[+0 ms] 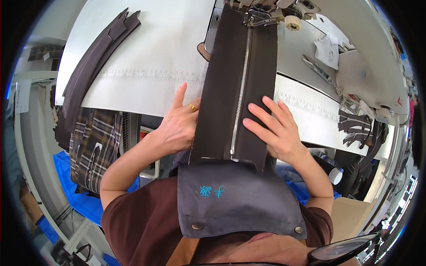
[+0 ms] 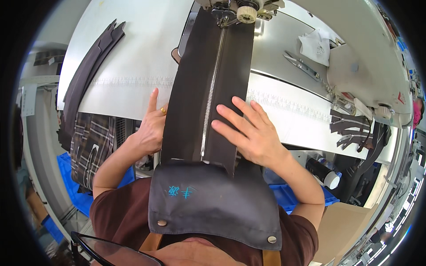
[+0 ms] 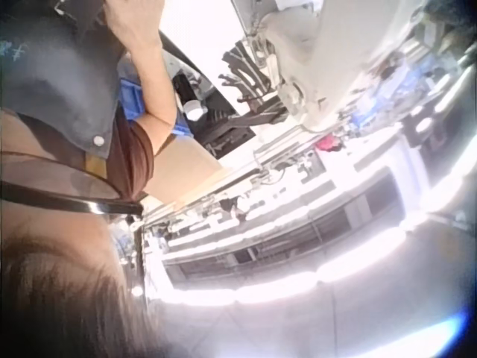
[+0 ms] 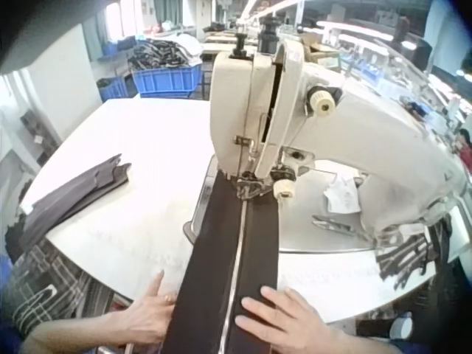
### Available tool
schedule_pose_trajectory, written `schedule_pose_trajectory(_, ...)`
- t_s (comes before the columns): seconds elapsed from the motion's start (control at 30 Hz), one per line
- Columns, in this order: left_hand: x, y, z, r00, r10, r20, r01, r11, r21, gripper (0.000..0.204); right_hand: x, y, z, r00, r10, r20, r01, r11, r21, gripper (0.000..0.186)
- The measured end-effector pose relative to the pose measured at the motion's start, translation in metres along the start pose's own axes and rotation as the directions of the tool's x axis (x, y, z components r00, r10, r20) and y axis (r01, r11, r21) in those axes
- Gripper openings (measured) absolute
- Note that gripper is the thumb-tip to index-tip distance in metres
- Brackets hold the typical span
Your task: The person sews zippers onto plaid fabric pieces using an industrial sewing machine. They align the zipper with the fabric edge, guide it under the presser foot, and stitch along the zipper teeth. After completing each seam, they cut the thread and move the finished piece aside before starting the next one.
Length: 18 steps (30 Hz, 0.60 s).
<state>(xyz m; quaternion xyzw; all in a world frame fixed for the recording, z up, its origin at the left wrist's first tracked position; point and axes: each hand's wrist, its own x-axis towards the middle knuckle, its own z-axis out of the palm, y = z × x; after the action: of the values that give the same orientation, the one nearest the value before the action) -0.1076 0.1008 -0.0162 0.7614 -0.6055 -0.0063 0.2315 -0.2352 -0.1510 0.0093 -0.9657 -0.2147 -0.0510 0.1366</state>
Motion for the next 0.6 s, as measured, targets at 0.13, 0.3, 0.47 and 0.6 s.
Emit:
schedule_pose_trajectory(0.13,0.0,0.0,-0.001,1.0,0.006,0.018,-0.006,1.0,0.01,0.039,0.007,-0.005,-0.023,0.993,0.047,0.104,-0.07,0.97,0.235,0.055)
schedule_pose_trajectory(0.3,0.003,-0.001,-0.002,1.0,0.003,0.019,-0.003,1.0,-0.01,0.04,0.019,-0.002,-0.014,0.994,0.1,-0.039,-0.078,0.924,0.375,0.041)
schedule_pose_trajectory(0.47,0.005,0.002,-0.002,1.0,-0.001,-0.022,0.001,1.0,0.016,0.041,0.025,-0.009,0.008,0.981,0.03,-0.19,-0.026,0.999,0.022,0.039)
schedule_pose_trajectory(0.6,0.005,0.003,-0.001,1.0,-0.008,-0.025,0.008,1.0,0.014,0.043,0.025,-0.011,0.01,0.979,0.009,-0.205,-0.018,0.999,-0.038,0.038)
